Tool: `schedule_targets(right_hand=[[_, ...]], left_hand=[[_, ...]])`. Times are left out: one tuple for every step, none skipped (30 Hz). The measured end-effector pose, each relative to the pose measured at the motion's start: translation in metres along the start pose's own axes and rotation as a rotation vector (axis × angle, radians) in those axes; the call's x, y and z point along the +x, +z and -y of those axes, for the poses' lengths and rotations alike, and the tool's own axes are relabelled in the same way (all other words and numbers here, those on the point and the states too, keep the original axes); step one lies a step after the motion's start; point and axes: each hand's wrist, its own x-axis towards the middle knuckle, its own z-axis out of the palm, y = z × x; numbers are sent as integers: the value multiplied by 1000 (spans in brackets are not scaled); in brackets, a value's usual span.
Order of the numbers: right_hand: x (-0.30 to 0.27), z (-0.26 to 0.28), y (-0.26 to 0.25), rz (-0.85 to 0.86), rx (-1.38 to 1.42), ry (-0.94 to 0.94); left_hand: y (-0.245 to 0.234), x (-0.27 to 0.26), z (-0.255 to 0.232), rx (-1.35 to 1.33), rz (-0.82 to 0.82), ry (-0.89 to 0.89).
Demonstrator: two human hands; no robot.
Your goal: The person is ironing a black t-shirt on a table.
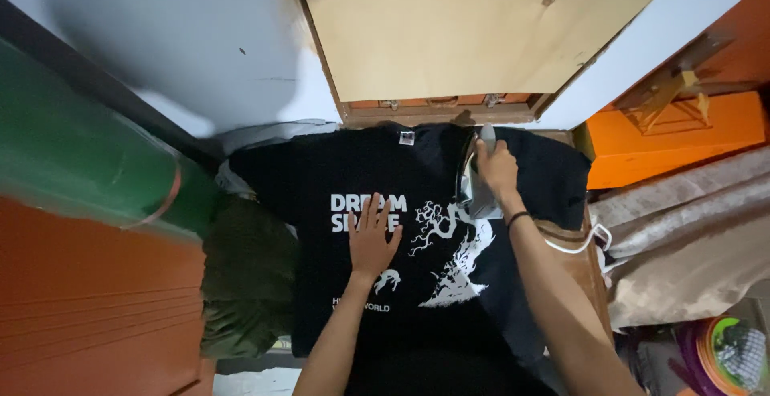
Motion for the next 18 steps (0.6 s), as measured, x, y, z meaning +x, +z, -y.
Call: schedule_targets(right_hand=[[1, -2, 4, 0, -4, -2], [2, -5, 9, 4, 6, -2], [-1, -10, 15, 13, 15, 1], [-15, -7, 7, 18, 9, 3], [-29, -2, 2, 56, 33, 26], [-42, 4, -5, 95, 57, 50], [-54, 1, 0, 95, 57, 48], [-65, -2, 5, 101, 54, 40], [-73, -3, 9, 100, 52, 29], [-67, 4, 9, 95, 54, 23], [-68, 7, 8, 113, 66, 33], [-69, 10, 8, 131, 79, 43], [-61, 16, 8, 130, 78, 46], [-53, 22, 8, 109, 85, 13], [-45, 29, 8, 87, 93, -20], [-39, 31, 11, 87, 93, -16], [-32, 34, 13, 94, 87, -30], [-25, 37, 16, 101, 81, -44]], left_hand=[[-1, 1, 0, -4, 0, -2], [-1, 2, 1, -31, 1, 7], [-1, -1, 0, -58, 8, 16], [0, -2, -2, -62, 13, 13], [-1, -2, -1, -62, 44, 4], [-2, -2, 0, -62, 75, -5], [-2, -2, -1, -61, 74, -6], [-2, -1, -2, -63, 57, -8], [-2, 4, -2, -66, 34, -8], [-2, 7, -1, -65, 26, -7], [-3, 5, -2, -51, 82, -25], [-4, 2, -3, -37, 138, -43], [-3, 1, -2, -38, 140, -41], [-1, 0, -2, -26, 79, -28], [-1, -1, -2, -13, 18, -14], [-2, -1, -2, -12, 20, -11], [-2, 0, -3, -8, 33, -11], [-3, 1, -3, -3, 46, -10]])
